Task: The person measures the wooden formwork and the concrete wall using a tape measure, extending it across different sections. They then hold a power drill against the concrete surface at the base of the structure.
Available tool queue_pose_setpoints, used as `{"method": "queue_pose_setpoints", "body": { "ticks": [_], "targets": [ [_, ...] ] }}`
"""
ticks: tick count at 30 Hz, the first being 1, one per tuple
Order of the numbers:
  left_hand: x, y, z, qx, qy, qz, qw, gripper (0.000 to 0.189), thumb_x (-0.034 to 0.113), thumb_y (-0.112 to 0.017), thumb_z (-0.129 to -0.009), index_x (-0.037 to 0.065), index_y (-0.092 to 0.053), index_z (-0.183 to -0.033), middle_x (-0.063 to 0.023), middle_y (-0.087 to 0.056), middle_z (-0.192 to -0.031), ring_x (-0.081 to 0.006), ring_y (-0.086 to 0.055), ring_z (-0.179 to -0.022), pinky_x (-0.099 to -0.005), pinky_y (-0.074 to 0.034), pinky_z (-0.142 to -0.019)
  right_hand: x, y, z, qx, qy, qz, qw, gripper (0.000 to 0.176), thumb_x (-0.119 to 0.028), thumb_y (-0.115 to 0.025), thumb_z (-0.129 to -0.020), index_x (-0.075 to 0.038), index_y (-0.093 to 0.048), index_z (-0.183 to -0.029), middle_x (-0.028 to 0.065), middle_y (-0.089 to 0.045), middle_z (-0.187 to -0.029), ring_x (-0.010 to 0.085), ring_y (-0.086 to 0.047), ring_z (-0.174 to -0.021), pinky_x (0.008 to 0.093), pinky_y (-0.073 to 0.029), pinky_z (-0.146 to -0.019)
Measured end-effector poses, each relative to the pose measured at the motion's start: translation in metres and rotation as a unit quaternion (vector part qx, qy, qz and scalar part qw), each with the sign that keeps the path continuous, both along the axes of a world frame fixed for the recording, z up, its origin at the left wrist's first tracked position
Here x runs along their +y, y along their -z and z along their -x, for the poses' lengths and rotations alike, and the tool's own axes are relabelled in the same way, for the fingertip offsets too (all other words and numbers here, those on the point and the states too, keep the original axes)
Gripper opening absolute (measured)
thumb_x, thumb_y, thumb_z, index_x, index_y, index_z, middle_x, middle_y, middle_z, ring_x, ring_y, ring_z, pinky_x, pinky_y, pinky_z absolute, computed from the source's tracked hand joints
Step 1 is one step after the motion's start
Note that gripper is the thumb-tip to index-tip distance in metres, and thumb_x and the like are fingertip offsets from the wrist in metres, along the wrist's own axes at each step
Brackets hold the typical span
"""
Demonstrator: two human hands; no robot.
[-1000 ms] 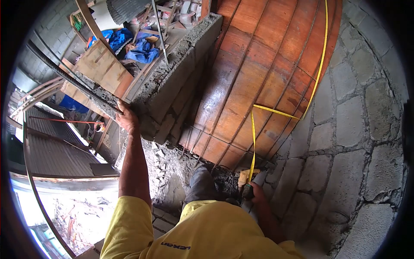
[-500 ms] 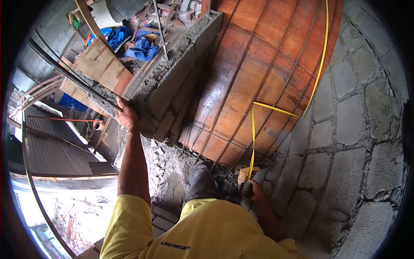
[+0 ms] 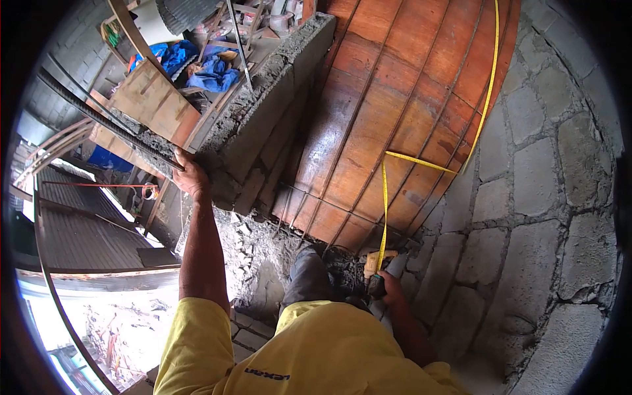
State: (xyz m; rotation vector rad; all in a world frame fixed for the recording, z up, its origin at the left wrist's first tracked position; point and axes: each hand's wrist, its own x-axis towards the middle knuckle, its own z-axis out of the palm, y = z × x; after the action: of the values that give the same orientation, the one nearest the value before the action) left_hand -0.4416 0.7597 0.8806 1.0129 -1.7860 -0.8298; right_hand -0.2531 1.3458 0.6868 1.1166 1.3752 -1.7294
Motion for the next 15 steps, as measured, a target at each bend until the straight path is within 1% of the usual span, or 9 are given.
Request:
{"method": "queue_pose_setpoints", "body": {
  "ticks": [3, 4, 6, 8, 10, 11, 12, 14, 15],
  "targets": [
    [-0.006, 0.008, 0.0, 0.001, -0.002, 0.001, 1.0, 0.059, 0.052, -0.036, -0.095, 0.004, -0.067, -0.081, -0.0157, -0.066, -0.078, -0.036, -0.061, -0.077, -0.0449, -0.044, -0.074, -0.006, -0.018, 0.001, 0.013, -0.012, -0.001, 1.0, 0.03, -0.037, -0.051, -0.09, -0.01, -0.062, -0.095, 0.0049, -0.064, -0.078, 0.0199, -0.064, -0.064, 0.0398, -0.054, -0.054],
    [-0.01, 0.011, 0.002, -0.008, -0.002, 0.012, 1.0, 0.058, 0.052, -0.035, -0.095, 0.004, -0.067, -0.083, -0.0167, -0.067, -0.08, -0.0374, -0.061, -0.079, -0.0456, -0.044, -0.075, -0.002, -0.003, -0.003, 0.016, -0.01, -0.002, 1.0, 0.03, -0.037, -0.051, -0.09, -0.01, -0.062, -0.095, 0.0049, -0.064, -0.078, 0.0199, -0.064, -0.064, 0.0398, -0.054, -0.054],
    [-0.01, 0.015, 0.003, -0.083, -0.065, 0.019, 0.994, 0.053, 0.049, -0.036, -0.096, 0.006, -0.067, -0.09, -0.0183, -0.066, -0.085, -0.0384, -0.061, -0.083, -0.0468, -0.043, -0.075, 0.023, 0.055, -0.014, 0.112, -0.114, -0.037, 0.986, 0.024, -0.032, -0.052, -0.09, -0.011, -0.064, -0.094, 0.0052, -0.065, -0.082, 0.018, -0.064, -0.067, 0.035, -0.054, -0.061],
    [-0.023, 0.034, 0.006, -0.023, -0.001, 0.008, 1.0, 0.048, 0.045, -0.036, -0.098, 0.008, -0.066, -0.093, -0.0194, -0.066, -0.088, -0.0376, -0.062, -0.086, -0.0476, -0.043, -0.075, 0.03, 0.093, -0.018, 0.088, -0.044, -0.034, 0.995, 0.022, -0.026, -0.052, -0.091, -0.007, -0.065, -0.092, 0.0054, -0.065, -0.084, 0.0169, -0.064, -0.068, 0.0317, -0.053, -0.064],
    [-0.002, 0.004, 0.001, -0.055, -0.009, -0.039, 0.998, 0.046, 0.043, -0.036, -0.098, 0.008, -0.066, -0.094, -0.0183, -0.066, -0.085, -0.0371, -0.062, -0.082, -0.0476, -0.043, -0.074, 0.019, 0.037, -0.015, 0.271, -0.218, -0.186, 0.919, 0.031, -0.027, -0.058, -0.088, 0.003, -0.063, -0.094, 0.0066, -0.065, -0.083, 0.0176, -0.063, -0.068, 0.033, -0.052, -0.063],
    [-0.004, 0.009, 0.0, -0.019, 0.004, -0.022, 1.0, 0.047, 0.043, -0.036, -0.098, 0.007, -0.065, -0.093, -0.0176, -0.065, -0.083, -0.0371, -0.061, -0.079, -0.0475, -0.043, -0.073, -0.007, -0.022, -0.005, 0.172, -0.14, -0.137, 0.965, 0.035, -0.029, -0.061, -0.086, 0.005, -0.062, -0.094, 0.0078, -0.065, -0.083, 0.0182, -0.063, -0.067, 0.0336, -0.052, -0.063],
    [-0.008, 0.012, 0.001, 0.013, 0.015, -0.001, 1.0, 0.047, 0.043, -0.035, -0.098, 0.007, -0.065, -0.092, -0.0169, -0.065, -0.08, -0.0371, -0.06, -0.075, -0.0475, -0.043, -0.073, -0.008, -0.024, 0.007, 0.184, -0.135, -0.145, 0.963, 0.035, -0.029, -0.061, -0.086, 0.005, -0.062, -0.094, 0.0078, -0.065, -0.083, 0.0182, -0.063, -0.067, 0.0336, -0.052, -0.063],
    [-0.004, 0.006, 0.0, 0.014, 0.016, 0.009, 1.0, 0.048, 0.043, -0.036, -0.098, 0.006, -0.065, -0.09, -0.0159, -0.065, -0.078, -0.0362, -0.06, -0.073, -0.0468, -0.043, -0.072, -0.01, -0.018, 0.007, 0.022, -0.001, -0.097, 0.995, 0.038, -0.032, -0.065, -0.083, 0.004, -0.062, -0.096, 0.0102, -0.064, -0.082, 0.0194, -0.063, -0.065, 0.0354, -0.052, -0.061],
    [-0.005, 0.004, -0.001, 0.002, 0.012, 0.022, 1.0, 0.048, 0.043, -0.036, -0.098, 0.005, -0.064, -0.088, -0.0149, -0.065, -0.076, -0.0352, -0.059, -0.071, -0.0462, -0.043, -0.071, 0.012, 0.045, 0.002, 0.091, -0.125, -0.198, 0.968, 0.034, -0.03, -0.065, -0.083, 0.001, -0.063, -0.095, 0.0119, -0.064, -0.081, 0.0222, -0.064, -0.063, 0.0403, -0.053, -0.056]
  ]
}}
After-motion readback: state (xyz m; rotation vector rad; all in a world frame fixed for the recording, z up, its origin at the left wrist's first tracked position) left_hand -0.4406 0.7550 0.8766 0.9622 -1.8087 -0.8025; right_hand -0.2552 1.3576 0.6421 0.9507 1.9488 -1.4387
